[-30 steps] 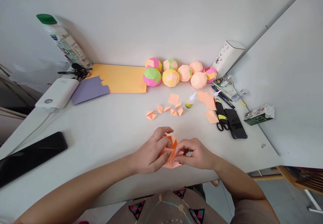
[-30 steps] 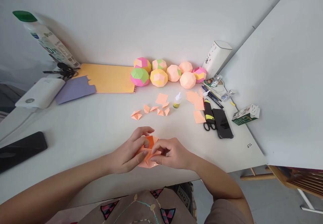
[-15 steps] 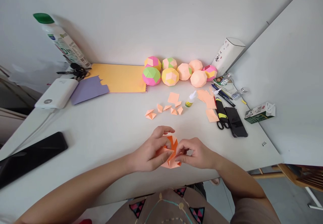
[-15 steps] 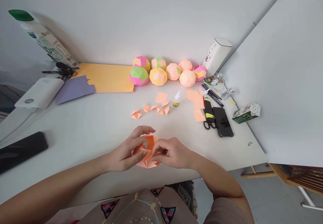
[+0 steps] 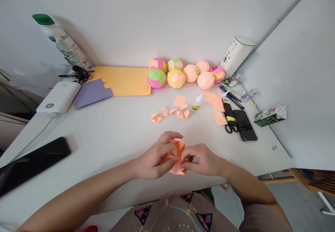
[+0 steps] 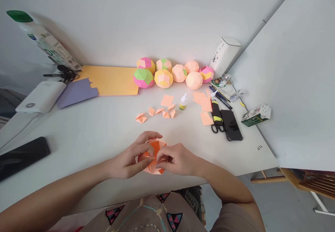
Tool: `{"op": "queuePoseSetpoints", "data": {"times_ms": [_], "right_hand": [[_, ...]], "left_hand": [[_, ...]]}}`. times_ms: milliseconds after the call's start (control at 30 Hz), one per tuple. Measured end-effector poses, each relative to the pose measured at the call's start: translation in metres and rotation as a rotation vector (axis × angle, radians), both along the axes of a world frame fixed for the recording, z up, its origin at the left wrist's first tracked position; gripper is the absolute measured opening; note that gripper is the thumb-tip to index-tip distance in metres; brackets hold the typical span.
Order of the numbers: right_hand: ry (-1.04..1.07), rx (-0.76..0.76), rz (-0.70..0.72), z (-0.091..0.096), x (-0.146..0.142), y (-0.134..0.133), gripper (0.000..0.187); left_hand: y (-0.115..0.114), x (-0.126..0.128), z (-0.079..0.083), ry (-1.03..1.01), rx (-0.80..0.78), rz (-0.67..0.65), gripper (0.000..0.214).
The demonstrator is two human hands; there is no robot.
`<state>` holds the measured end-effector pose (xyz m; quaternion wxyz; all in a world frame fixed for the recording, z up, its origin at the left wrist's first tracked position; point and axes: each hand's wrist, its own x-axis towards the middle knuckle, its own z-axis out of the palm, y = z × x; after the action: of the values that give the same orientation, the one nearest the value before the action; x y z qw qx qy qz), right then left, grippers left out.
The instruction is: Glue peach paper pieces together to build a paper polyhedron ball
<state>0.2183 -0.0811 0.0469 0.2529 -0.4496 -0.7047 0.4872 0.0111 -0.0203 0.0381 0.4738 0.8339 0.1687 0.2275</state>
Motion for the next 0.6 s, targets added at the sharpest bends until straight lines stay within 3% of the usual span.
{"op": "queuePoseSetpoints", "data": {"times_ms": [167,433,600], "right_hand": [[-0.040,0.071,0.014,0.002,0.000,0.000,0.004],[-0.007,0.038,-0.018,0.003,-0.001,0.001,0.007],[0.025,0.069,-0.021,-0.001,0.000,-0.001,0.007]], "left_hand": [[0.000,0.001,-0.001,-0.006,-0.026,0.011,0.014],[-0.001,0.002,0.004,0.045,-0.094,0.043,0.011],[-0.002,0.002,0.009,0.062,-0.222,0.067,0.014]]}}
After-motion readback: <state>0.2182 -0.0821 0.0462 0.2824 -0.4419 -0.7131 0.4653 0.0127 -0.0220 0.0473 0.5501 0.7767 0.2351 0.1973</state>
